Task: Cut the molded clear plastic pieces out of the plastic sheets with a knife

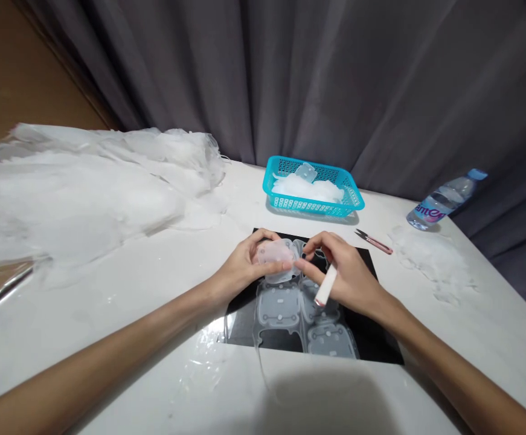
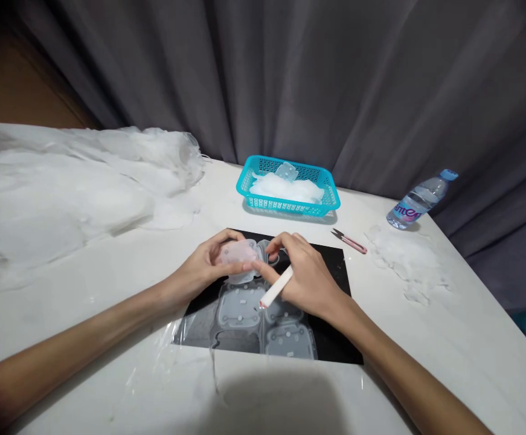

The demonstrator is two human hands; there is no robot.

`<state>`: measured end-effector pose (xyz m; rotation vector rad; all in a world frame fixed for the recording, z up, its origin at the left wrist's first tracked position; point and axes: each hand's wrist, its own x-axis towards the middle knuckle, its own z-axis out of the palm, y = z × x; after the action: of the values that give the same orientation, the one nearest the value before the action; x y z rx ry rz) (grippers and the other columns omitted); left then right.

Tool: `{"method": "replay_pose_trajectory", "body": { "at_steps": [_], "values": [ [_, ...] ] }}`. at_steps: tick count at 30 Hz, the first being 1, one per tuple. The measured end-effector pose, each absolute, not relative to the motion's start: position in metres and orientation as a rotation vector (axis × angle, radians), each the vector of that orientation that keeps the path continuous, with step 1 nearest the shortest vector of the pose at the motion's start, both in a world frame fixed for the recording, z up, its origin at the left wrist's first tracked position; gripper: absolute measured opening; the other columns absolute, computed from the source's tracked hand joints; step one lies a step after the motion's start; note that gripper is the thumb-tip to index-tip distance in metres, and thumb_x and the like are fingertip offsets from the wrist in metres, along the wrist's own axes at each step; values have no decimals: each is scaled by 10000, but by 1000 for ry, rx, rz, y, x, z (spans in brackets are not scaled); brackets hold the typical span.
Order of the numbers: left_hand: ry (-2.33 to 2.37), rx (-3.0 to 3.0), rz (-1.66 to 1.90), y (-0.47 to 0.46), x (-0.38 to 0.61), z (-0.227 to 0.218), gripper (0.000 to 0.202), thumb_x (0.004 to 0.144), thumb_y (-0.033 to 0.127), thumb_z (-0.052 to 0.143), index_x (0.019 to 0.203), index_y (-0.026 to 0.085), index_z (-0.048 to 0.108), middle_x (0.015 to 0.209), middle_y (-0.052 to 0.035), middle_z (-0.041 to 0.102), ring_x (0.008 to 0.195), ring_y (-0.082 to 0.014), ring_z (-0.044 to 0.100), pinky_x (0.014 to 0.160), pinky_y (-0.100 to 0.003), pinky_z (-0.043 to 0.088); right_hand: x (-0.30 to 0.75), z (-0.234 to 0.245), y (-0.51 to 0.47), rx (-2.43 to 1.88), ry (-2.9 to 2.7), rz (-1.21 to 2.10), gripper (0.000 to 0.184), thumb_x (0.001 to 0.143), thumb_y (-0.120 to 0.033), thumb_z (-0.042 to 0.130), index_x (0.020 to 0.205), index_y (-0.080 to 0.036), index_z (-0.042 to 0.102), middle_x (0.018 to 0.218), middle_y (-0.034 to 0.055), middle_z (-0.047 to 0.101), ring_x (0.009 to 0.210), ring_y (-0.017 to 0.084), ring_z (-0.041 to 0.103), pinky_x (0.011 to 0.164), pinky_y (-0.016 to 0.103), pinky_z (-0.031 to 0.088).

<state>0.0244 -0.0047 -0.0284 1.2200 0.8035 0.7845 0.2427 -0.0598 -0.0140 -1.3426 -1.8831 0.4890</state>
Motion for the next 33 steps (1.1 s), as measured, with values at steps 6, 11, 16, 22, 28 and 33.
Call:
{"method": "replay_pose_trajectory", "body": {
  "at_steps": [6,11,16,22,28,33],
  "values": [
    [805,1208,800,-4,25,-36,511,700,294,950,1038,192,580,886,24,709,745,-107,642,664,-190,526,250,-13,-53,-1323,-1913,978,194,926,-380,776,1061,-240,776,828,-8,652,723,154,473,701,308,368],
    [826,1199,815,-2,25,-39,518,694,287,958,1037,186,583,891,3,738,743,-121,673,660,-201,547,256,-12,-47,-1328,-1929,976,110,942,-312,749,998,-226,787,832,2,672,762,167,504,741,318,377],
    [807,1189,807,-5,24,-37,482,750,329,928,1044,191,571,862,10,729,686,-116,684,608,-191,530,256,-20,-49,-1316,-1996,897,91,1016,-277,640,994,-218,705,964,25,676,915,191,563,823,325,411],
    [800,1231,725,-9,28,-38,535,756,379,923,1103,217,550,948,-8,754,777,-175,744,685,-254,574,251,-18,-55,-1355,-2046,771,100,1026,-281,607,1007,-228,689,927,21,633,846,182,546,759,311,423],
    [741,1330,533,-7,22,-31,516,725,377,934,1029,201,557,807,-8,722,696,-175,695,640,-265,530,248,-19,-49,-1520,-1913,337,108,893,-172,655,800,-227,657,810,26,683,808,215,593,721,328,403],
    [737,1603,374,5,2,-26,440,782,419,888,1061,184,642,850,-1,670,719,-150,624,619,-239,449,244,-30,-42,-1653,-1817,314,70,863,-178,655,819,-229,637,819,9,719,812,215,638,717,321,391]
  ]
}}
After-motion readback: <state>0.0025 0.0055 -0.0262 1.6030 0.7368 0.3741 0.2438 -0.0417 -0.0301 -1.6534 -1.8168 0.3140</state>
